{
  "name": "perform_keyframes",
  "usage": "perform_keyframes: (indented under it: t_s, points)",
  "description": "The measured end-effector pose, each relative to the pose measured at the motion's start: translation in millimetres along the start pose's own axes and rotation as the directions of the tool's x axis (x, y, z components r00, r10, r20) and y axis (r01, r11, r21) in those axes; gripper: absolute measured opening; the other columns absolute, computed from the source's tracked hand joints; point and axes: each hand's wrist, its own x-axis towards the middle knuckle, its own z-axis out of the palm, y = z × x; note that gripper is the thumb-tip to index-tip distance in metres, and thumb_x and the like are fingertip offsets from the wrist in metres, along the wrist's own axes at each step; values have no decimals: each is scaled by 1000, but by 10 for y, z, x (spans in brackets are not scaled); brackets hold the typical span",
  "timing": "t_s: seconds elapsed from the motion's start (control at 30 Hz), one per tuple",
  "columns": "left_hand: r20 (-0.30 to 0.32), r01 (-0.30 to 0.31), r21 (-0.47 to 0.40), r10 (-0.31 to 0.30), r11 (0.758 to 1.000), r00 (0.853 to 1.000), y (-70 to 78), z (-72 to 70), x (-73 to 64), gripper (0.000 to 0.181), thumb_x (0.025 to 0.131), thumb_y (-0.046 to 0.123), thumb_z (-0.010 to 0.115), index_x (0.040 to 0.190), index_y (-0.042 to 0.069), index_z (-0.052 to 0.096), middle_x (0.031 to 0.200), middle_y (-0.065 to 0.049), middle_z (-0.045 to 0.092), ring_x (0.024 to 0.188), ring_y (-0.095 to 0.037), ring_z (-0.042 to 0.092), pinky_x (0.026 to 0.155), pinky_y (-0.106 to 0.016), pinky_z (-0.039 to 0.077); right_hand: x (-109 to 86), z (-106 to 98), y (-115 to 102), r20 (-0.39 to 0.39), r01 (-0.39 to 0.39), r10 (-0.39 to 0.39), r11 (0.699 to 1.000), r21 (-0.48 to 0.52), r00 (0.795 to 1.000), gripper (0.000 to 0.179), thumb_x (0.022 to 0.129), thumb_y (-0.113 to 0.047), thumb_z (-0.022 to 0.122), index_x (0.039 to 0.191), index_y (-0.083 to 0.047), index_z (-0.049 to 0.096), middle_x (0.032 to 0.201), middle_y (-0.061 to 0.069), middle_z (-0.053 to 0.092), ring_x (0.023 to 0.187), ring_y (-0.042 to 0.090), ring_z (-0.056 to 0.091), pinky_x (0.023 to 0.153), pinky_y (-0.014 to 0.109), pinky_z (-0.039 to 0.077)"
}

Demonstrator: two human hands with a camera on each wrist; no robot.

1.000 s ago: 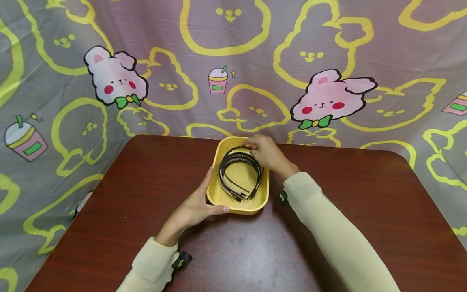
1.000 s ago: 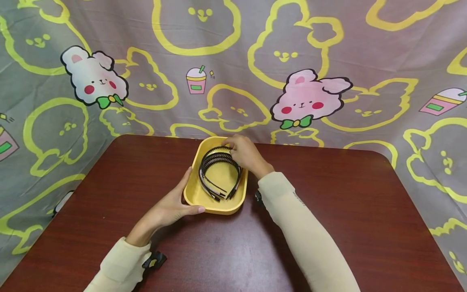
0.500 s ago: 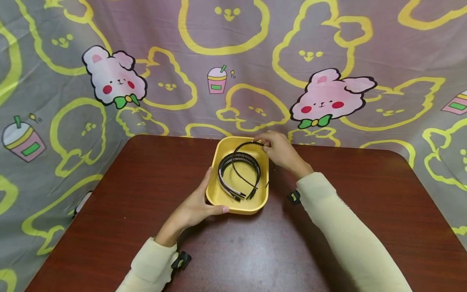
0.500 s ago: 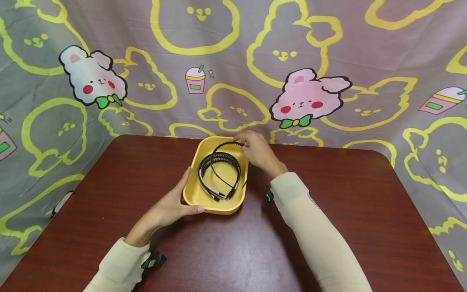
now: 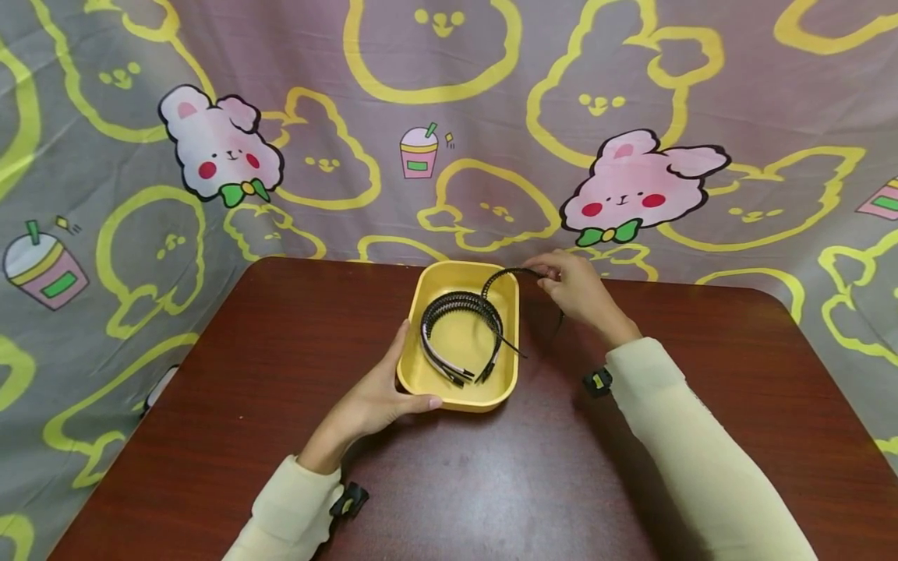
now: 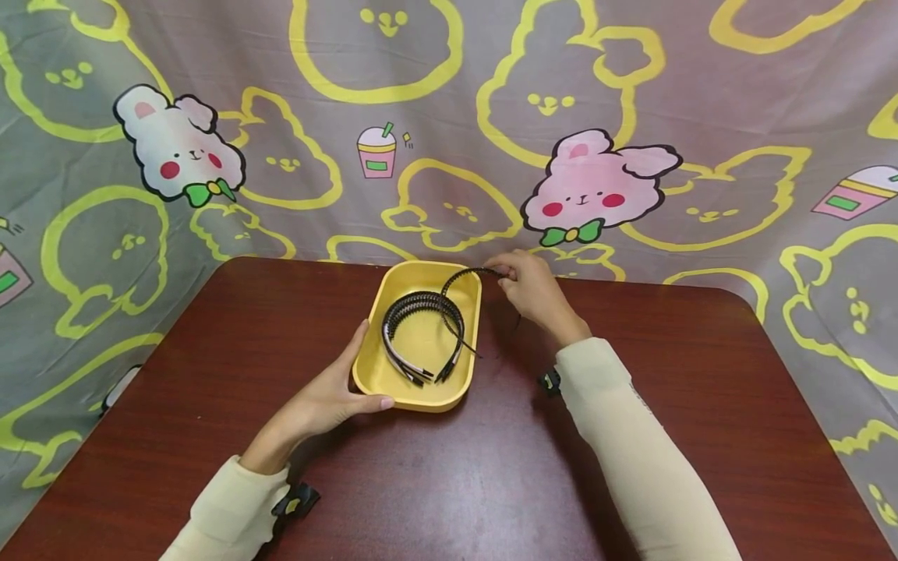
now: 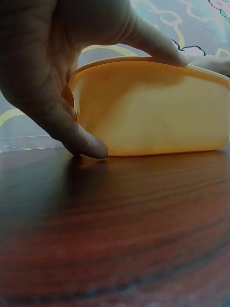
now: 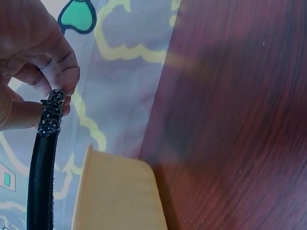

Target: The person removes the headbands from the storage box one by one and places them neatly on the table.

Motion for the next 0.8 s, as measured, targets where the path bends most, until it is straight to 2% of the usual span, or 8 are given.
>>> perform_keyframes:
  t_s: [0.3, 0.5, 0.63, 0.73, 0.8]
  points:
    - [-3, 14, 4, -14, 1000, 1000, 6, -2, -13, 130, 83, 26, 91, 170, 22, -5, 178, -9, 5, 161, -34, 17, 130, -56, 18, -80, -154, 124, -28, -54, 54, 999, -3, 998, 35, 101, 5, 55, 131, -2, 71, 119, 20, 66, 91, 30, 55, 76, 40, 45]
    - [-1, 17, -7, -17, 1000, 1000, 18, 2, -10, 130, 83, 26, 91, 170, 22, -5, 177, -9, 7, 161, -33, 17, 130, -56, 18, -110, -213, 234, -39, -67, 66, 998, -7, 997, 34, 101, 6, 54, 130, 0, 71, 126, 22, 66, 100, 32, 56, 83, 43, 46]
    - [-2, 18, -3, -18, 1000, 1000, 14, 2, -15, 130, 83, 26, 91, 170, 23, -5, 177, -9, 6, 161, -33, 17, 130, -57, 19, -124, -230, 294, -38, -73, 73, 997, 3, 997, 35, 100, 6, 55, 130, 1, 71, 135, 21, 65, 100, 31, 55, 83, 42, 44]
    - [-2, 12, -3, -12, 1000, 1000, 10, 1, -19, 130, 83, 26, 91, 170, 23, -5, 177, -9, 6, 161, -33, 17, 130, -57, 18, -130, -238, 335, -39, -74, 74, 997, -1, 997, 35, 99, 8, 55, 129, 1, 72, 136, 20, 64, 99, 31, 54, 81, 39, 44]
    - [-5, 10, -1, -10, 1000, 1000, 7, 0, -22, 130, 83, 26, 91, 170, 24, -5, 177, -9, 7, 161, -33, 17, 130, -57, 18, -137, -241, 358, -38, -79, 79, 997, -9, 996, 35, 98, 8, 56, 128, 1, 72, 128, 21, 65, 96, 30, 54, 79, 38, 43]
